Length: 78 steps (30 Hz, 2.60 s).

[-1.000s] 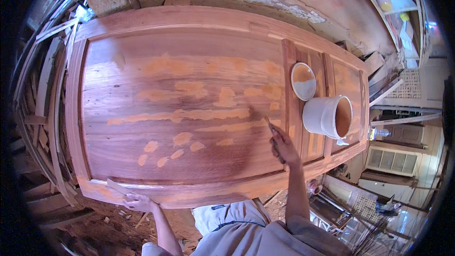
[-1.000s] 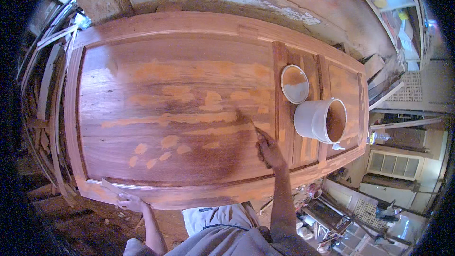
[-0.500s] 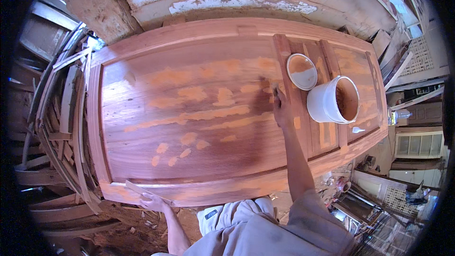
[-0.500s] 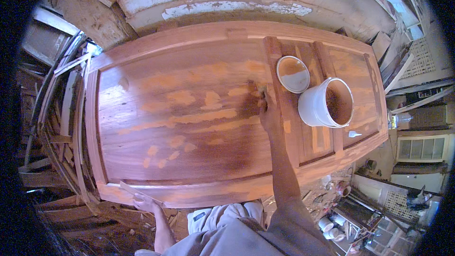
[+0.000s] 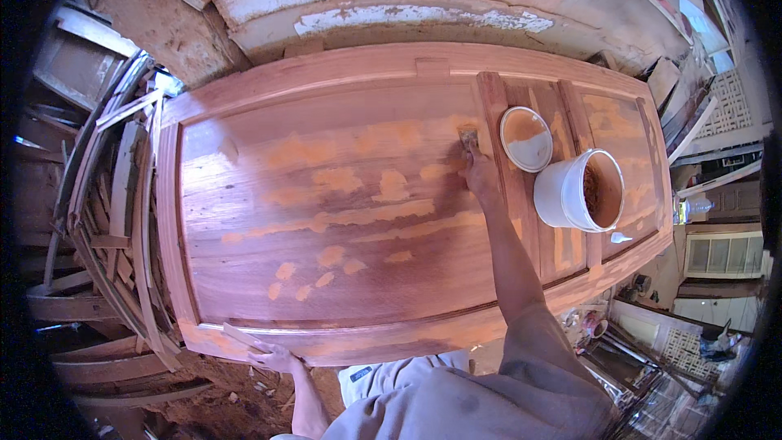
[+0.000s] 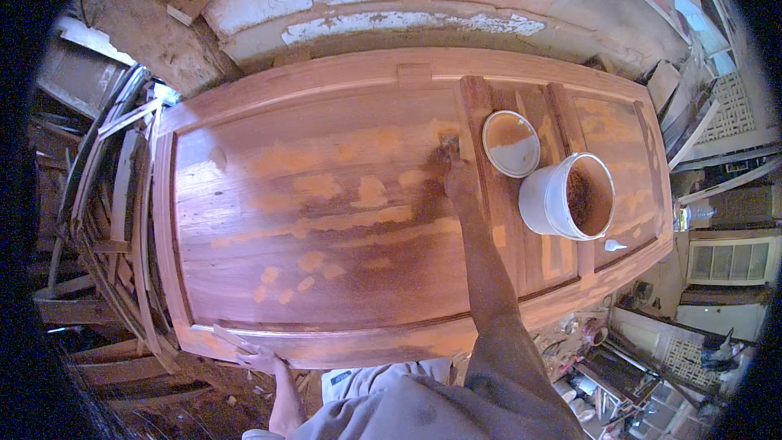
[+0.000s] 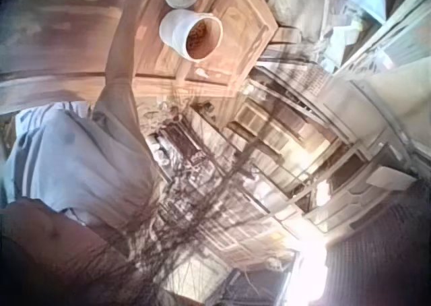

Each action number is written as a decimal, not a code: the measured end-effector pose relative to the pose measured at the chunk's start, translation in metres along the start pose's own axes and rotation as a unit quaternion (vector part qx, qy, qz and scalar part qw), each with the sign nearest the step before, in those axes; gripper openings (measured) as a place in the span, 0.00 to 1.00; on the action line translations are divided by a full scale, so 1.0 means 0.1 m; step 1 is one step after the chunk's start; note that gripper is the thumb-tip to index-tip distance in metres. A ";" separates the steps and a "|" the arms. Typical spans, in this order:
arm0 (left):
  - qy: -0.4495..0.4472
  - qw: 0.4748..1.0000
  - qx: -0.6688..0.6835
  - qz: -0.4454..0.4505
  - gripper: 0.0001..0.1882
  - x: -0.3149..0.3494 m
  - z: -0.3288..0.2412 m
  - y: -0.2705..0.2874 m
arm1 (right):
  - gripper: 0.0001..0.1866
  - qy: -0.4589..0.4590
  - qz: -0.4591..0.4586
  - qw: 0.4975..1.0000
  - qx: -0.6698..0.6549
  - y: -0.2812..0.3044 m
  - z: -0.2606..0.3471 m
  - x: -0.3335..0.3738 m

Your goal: The person applies a brown paste from a bucket to a wooden door surface using a putty knife, spreading it over various sections of the wood.

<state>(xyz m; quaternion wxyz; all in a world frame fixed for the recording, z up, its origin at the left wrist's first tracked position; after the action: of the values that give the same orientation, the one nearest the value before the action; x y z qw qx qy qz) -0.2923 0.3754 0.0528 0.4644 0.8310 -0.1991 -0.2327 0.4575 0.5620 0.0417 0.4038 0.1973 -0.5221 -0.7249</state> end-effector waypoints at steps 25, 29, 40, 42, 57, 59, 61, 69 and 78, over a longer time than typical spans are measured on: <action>-0.044 0.999 -0.007 -0.007 0.32 -0.04 0.12 0.01 | 0.16 0.069 0.260 0.951 0.149 0.68 0.75 -0.11; -0.024 1.000 -0.003 -0.011 0.32 -0.02 -0.06 0.09 | 0.18 -0.015 0.182 0.977 0.113 0.61 0.46 -0.39; -0.039 0.999 -0.002 -0.018 0.33 -0.02 -0.01 0.11 | 0.21 0.099 0.114 0.974 0.168 0.55 0.65 0.12; -0.049 0.999 -0.001 -0.023 0.33 -0.07 0.08 0.14 | 0.20 0.100 0.200 0.966 0.129 0.54 0.64 0.08; -0.054 0.998 0.000 -0.014 0.31 0.00 -0.03 0.10 | 0.18 -0.005 0.276 0.941 0.195 0.51 0.57 -0.35; -0.056 0.998 -0.003 -0.018 0.31 0.00 -0.03 0.10 | 0.18 0.002 0.299 0.933 0.199 0.57 0.66 -0.26; -0.040 0.999 0.003 -0.011 0.31 0.00 -0.02 0.06 | 0.19 0.051 0.370 0.903 0.212 0.64 0.59 -0.26; -0.018 1.000 0.004 0.002 0.32 -0.03 -0.04 0.06 | 0.21 -0.016 0.309 0.935 0.171 0.50 0.83 -0.97; -0.047 0.999 0.001 -0.005 0.31 0.03 -0.08 0.06 | 0.20 0.006 0.367 0.908 0.204 0.43 0.60 -0.50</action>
<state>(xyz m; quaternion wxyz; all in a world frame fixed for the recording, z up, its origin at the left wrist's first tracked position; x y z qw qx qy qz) -0.2856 0.3762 0.0610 0.4526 0.8207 -0.2167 -0.2731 0.4613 0.6317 0.0963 0.5955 0.0740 -0.6915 -0.4021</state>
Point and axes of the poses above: each hand's wrist, its own x-axis away from the middle knuckle, its own y-axis out of the back of the hand, z = x × y, the point moved 8 cm from there along -x, towards the middle knuckle, and after that the axes turned 7 degrees about x, right-handed, at the moved point
